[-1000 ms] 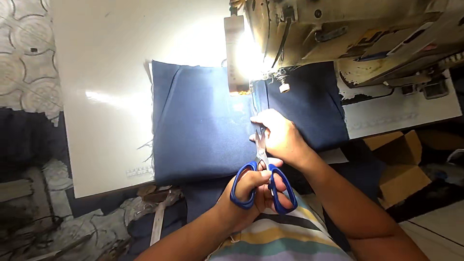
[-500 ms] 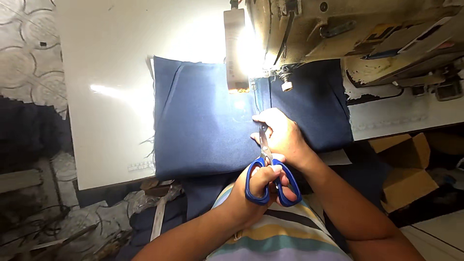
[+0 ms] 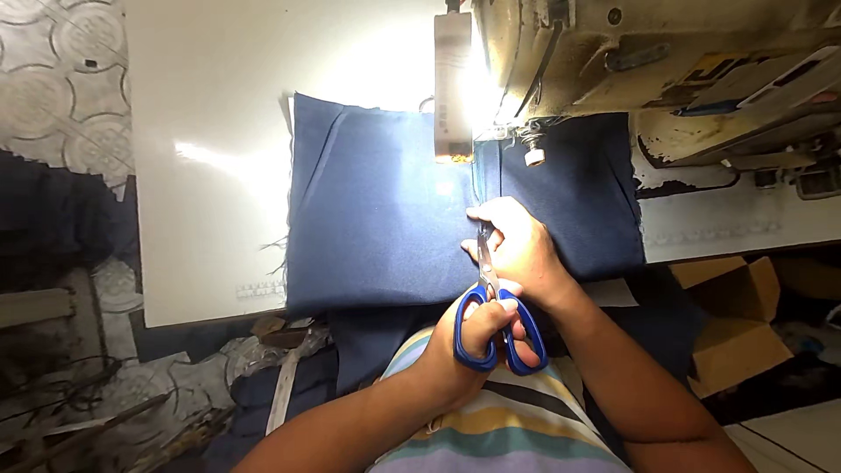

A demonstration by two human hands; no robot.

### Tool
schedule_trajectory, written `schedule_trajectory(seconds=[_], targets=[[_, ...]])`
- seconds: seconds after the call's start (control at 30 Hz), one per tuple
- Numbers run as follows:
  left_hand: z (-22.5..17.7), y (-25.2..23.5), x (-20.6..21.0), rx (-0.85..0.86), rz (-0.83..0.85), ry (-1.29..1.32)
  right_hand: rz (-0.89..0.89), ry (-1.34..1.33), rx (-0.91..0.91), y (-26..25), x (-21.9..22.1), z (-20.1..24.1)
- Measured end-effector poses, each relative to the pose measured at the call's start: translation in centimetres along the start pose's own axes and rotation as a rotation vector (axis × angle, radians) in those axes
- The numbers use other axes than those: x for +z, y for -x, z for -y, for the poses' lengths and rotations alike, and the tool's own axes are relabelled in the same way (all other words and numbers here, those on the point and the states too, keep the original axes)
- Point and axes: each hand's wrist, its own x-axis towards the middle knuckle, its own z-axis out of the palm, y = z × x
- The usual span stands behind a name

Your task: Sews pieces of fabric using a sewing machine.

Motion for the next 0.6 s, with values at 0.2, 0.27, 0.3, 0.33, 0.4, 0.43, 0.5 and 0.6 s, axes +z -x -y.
schedule_trajectory(seconds=[0.2,0.27,0.3,0.33,0.4,0.43,0.5,0.6], targets=[[-1.1,1.8,-2.0,0.015,0.136,-0.200,-0.012,-0.045,0.055,-0.1,-0.1,0.1],[-3.3,3.2,-3.6,0.075,0.154,-0.498,-0.036,-0.077,0.098,0.0,0.1,0.2],[-4.9,4.1,-4.5,0.125,0.095,-0.725,-0.036,-0.094,0.132,0.1,0.1,0.3],[-6.7,5.0,-5.5,0.186,-0.024,-1.001,-0.022,-0.104,0.169,0.1,0.1,0.4],[-10.5,6.4,-8.2,0.341,-0.373,-1.594,0.031,-0.116,0.235,0.1,-0.1,0.7],[-12.4,6.9,-9.5,0.397,-0.556,-1.799,0.065,-0.120,0.257,0.1,-0.3,0.9],[-16.1,7.6,-11.7,0.407,-0.794,-1.985,0.106,-0.133,0.275,0.1,-0.3,1.1],[-20.2,7.8,-14.3,0.310,-1.034,-2.065,0.109,-0.145,0.290,0.3,0.3,1.0]])
